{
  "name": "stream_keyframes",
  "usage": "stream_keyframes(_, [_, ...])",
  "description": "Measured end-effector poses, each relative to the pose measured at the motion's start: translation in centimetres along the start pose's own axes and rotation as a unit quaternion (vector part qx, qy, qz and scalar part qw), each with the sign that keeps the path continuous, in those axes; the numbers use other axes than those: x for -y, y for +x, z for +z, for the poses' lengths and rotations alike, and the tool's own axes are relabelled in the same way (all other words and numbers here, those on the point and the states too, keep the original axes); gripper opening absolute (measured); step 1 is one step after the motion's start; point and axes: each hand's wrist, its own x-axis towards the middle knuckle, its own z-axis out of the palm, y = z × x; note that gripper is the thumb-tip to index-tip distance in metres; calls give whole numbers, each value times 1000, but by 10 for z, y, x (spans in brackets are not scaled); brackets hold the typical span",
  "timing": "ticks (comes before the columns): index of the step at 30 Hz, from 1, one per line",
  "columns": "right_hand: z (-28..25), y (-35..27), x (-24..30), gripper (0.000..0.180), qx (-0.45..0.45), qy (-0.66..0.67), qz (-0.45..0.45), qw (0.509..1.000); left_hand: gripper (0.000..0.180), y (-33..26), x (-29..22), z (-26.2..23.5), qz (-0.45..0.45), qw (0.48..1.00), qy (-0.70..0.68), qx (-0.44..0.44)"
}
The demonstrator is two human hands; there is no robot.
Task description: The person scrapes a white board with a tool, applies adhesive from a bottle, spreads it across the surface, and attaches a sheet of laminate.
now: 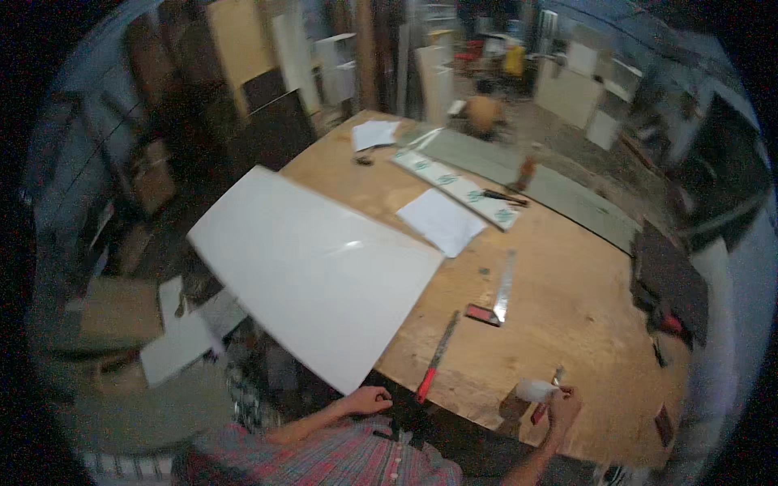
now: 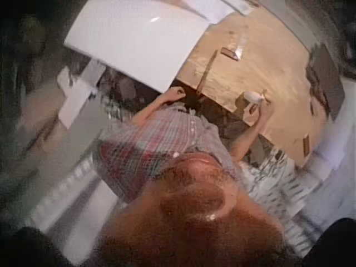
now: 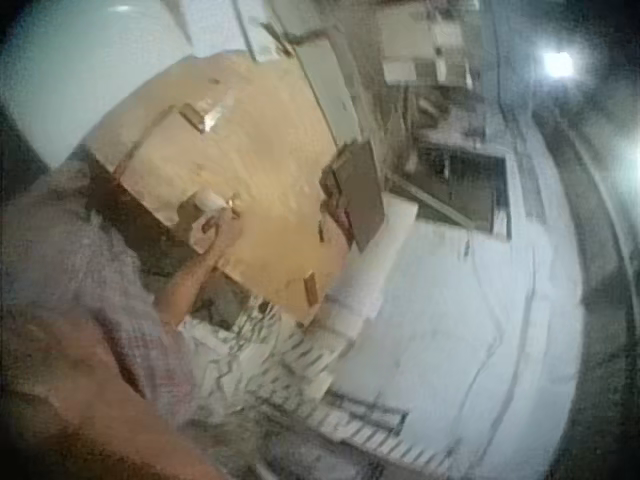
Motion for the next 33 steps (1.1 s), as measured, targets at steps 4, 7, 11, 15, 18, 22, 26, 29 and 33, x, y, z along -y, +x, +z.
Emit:
stream_keyframes(4, [-20, -3, 43, 19, 64, 60, 26, 996, 44, -25, 17, 4, 2, 1000, -3, 6])
stream_keyframes(7, [-16, 4, 26, 21, 68, 83, 30, 994, 43, -34, 31, 4, -46, 998, -33, 4])
stream_keyframes(11, [-19, 14, 21, 22, 74, 61, 51, 994, 42, -34, 31, 6, -34, 999, -37, 0])
stream_keyframes(15, [-23, 14, 33, 19, 24, -75, -22, 997, 42, -28, 28, 5, -31, 999, -5, 13])
stream_keyframes(18, [-30, -22, 81, 16, 32, -189, -84, 978, 41, -33, 38, 11, -31, 999, -1, 18])
stream_keyframes(22, [-24, -36, 58, 14, 25, -99, -287, 952, 39, -38, 25, 4, -26, 999, -7, 43])
stream_keyframes(26, [-15, -41, 56, 17, 36, -147, -248, 957, 37, -35, 37, 14, 3, 1000, -17, 12])
stream_keyframes(29, [-10, -43, 39, 18, 10, -33, -228, 973, 37, -35, 39, 15, -4, 1000, -21, 17])
stream_keyframes(33, [-6, -48, 33, 19, 0, -5, -188, 982, 36, -35, 44, 15, -38, 999, -7, 13])
